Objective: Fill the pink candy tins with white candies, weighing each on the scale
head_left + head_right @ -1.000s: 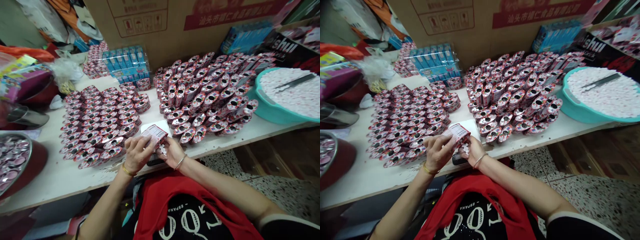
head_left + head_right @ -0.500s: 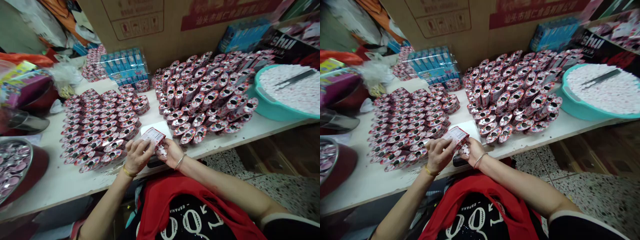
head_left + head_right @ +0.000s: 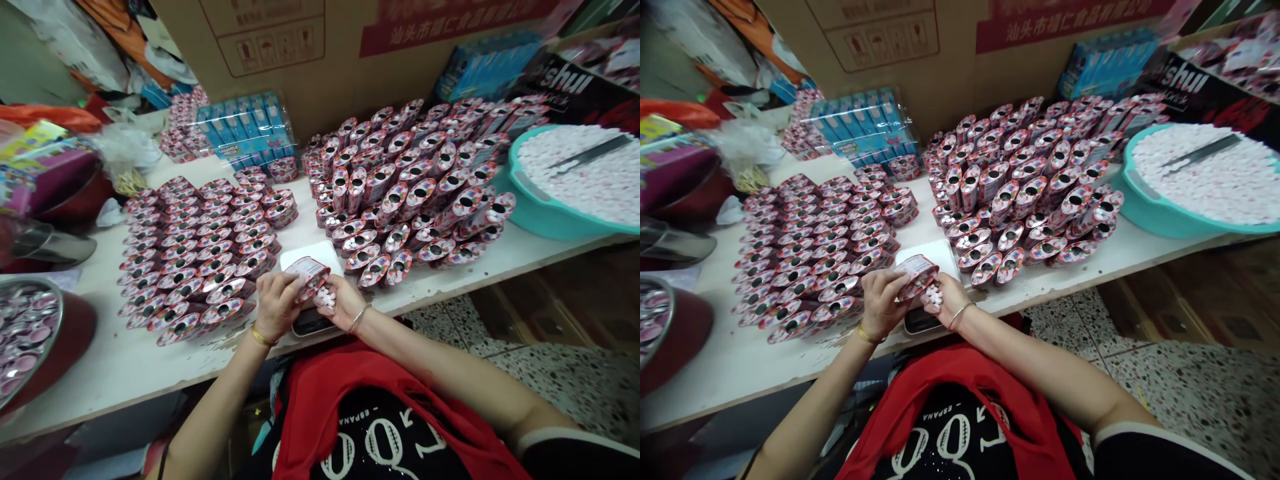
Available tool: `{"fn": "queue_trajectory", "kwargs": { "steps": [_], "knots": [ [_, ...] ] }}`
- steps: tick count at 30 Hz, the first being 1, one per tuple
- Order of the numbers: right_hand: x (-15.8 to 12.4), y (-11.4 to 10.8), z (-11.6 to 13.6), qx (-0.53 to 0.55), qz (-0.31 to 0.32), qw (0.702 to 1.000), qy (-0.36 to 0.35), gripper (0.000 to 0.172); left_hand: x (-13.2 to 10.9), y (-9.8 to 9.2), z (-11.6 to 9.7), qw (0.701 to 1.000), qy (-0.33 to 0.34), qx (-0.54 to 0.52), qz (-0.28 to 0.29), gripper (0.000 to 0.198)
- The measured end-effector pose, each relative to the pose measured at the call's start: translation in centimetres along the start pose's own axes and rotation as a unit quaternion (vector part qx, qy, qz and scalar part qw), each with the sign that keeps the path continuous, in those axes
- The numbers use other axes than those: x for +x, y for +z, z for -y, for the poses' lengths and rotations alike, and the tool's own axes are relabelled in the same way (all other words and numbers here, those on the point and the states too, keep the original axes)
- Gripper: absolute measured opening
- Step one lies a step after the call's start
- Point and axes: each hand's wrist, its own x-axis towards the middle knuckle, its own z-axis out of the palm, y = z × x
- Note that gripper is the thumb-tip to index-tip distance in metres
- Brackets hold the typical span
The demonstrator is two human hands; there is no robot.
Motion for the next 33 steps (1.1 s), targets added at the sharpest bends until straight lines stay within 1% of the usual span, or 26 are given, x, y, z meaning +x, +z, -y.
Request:
{"fn": "queue_trajectory", "kwargs": {
  "steps": [2, 5, 8, 10, 12, 13, 15, 17, 19, 22, 25, 27, 30, 33],
  "knots": [
    [-0.4, -0.4, 0.3, -0.008, -0.002, 1.0, -0.007, 0.013, 0.1, 0.5, -0.1, 0.996, -0.065, -0.055, -0.004, 0.033],
    [-1.4, -1.3, 0.8, -0.037, -0.006, 0.998, -0.041, 0.011, 0.3, 1.3, -0.3, 0.981, -0.148, -0.127, -0.019, 0.031],
    [-2.6, -2.3, 1.4, -0.077, -0.004, 0.994, -0.074, 0.019, 0.5, 2.0, -0.3, 0.966, -0.204, -0.162, -0.009, 0.031],
    [-3.3, -2.8, 1.7, -0.103, 0.005, 0.992, -0.076, 0.024, 0.5, 2.3, -0.2, 0.961, -0.217, -0.169, 0.005, 0.033],
    [-3.9, -3.2, 1.7, -0.127, 0.015, 0.989, -0.07, 0.026, 0.4, 2.2, -0.1, 0.962, -0.211, -0.17, 0.017, 0.038],
    [-4.2, -3.4, 1.7, -0.137, 0.018, 0.988, -0.066, 0.027, 0.2, 2.1, -0.1, 0.964, -0.205, -0.167, 0.017, 0.042],
    [-4.6, -3.5, 1.6, -0.152, 0.025, 0.986, -0.058, 0.027, -0.3, 1.4, -0.1, 0.967, -0.201, -0.158, -0.001, 0.048],
    [-5.1, -3.6, 1.5, -0.158, 0.027, 0.986, -0.053, 0.026, -1.2, 0.5, -0.2, 0.964, -0.215, -0.155, -0.03, 0.043],
    [-5.7, -3.6, 1.5, -0.159, 0.026, 0.985, -0.053, 0.026, -2.5, -0.4, -0.5, 0.955, -0.244, -0.161, -0.055, 0.031],
    [-6.4, -3.4, 1.7, -0.171, 0.027, 0.983, -0.062, 0.028, -5.3, -1.1, -0.8, 0.938, -0.302, -0.157, -0.065, 0.023],
    [-6.7, -3.2, 2.0, -0.205, 0.016, 0.976, -0.078, 0.028, -8.1, -0.8, -0.9, 0.921, -0.356, -0.143, -0.064, 0.02],
    [-6.7, -2.9, 2.2, -0.223, 0.004, 0.971, -0.09, 0.027, -9.4, -0.3, -0.8, 0.914, -0.375, -0.137, -0.068, 0.021],
    [-6.6, -2.5, 2.4, -0.236, -0.002, 0.966, -0.106, 0.028, -10.1, 0.3, -0.7, 0.915, -0.376, -0.13, -0.07, 0.022],
    [-6.5, -2.1, 2.5, -0.245, -0.003, 0.962, -0.116, 0.029, -10.0, 0.4, -0.6, 0.917, -0.373, -0.128, -0.066, 0.022]
  ]
}}
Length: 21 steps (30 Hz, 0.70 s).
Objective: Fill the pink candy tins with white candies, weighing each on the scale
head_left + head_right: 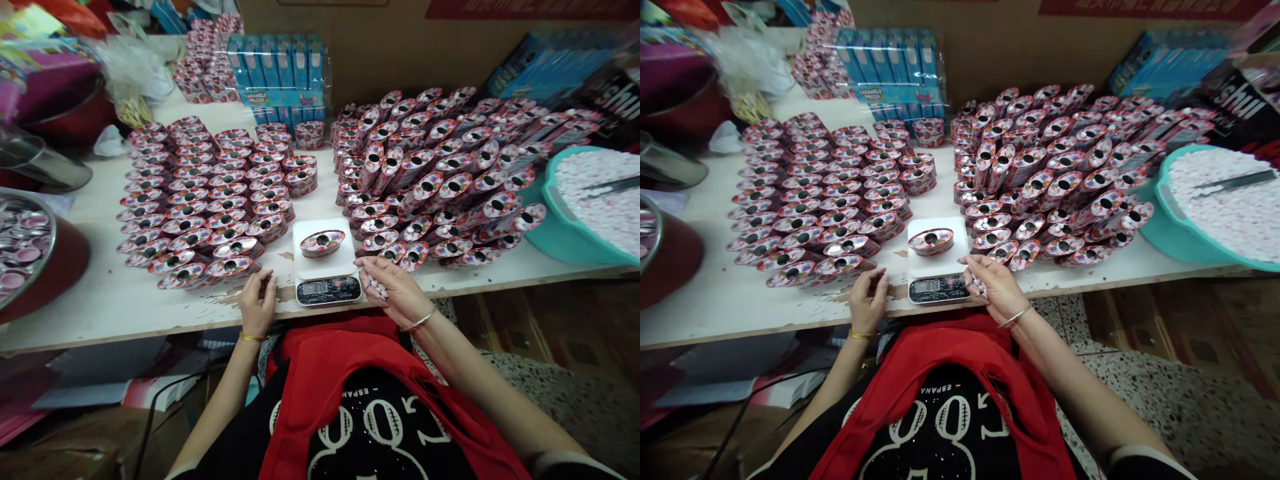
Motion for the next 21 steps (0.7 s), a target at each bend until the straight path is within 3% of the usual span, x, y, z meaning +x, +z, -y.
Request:
{"fn": "queue_trajectory", "kwargs": {
  "steps": [8, 11, 14, 17, 21],
  "knots": [
    [0.5, 1.0, 0.6, -0.018, -0.003, 1.0, 0.001, 0.025, -0.4, -0.1, 0.3, 1.0, 0.0, 0.002, 0.012, 0.022],
    [0.7, 1.6, 0.6, -0.017, -0.003, 1.0, -0.008, 0.026, 0.1, -0.5, -0.7, 1.0, 0.023, -0.001, 0.006, 0.024],
    [0.6, 2.0, -0.1, -0.003, 0.0, 1.0, 0.005, 0.029, 2.3, -0.7, -3.3, 0.993, 0.113, 0.03, 0.028, 0.049],
    [0.6, 2.1, -1.0, 0.016, 0.022, 0.999, 0.035, 0.034, 5.6, -0.2, -6.6, 0.965, 0.215, 0.097, 0.118, 0.075],
    [0.8, 1.4, -1.5, 0.023, 0.032, 0.998, 0.04, 0.039, 11.3, 1.3, -9.4, 0.913, 0.31, 0.145, 0.223, 0.042]
  ]
}}
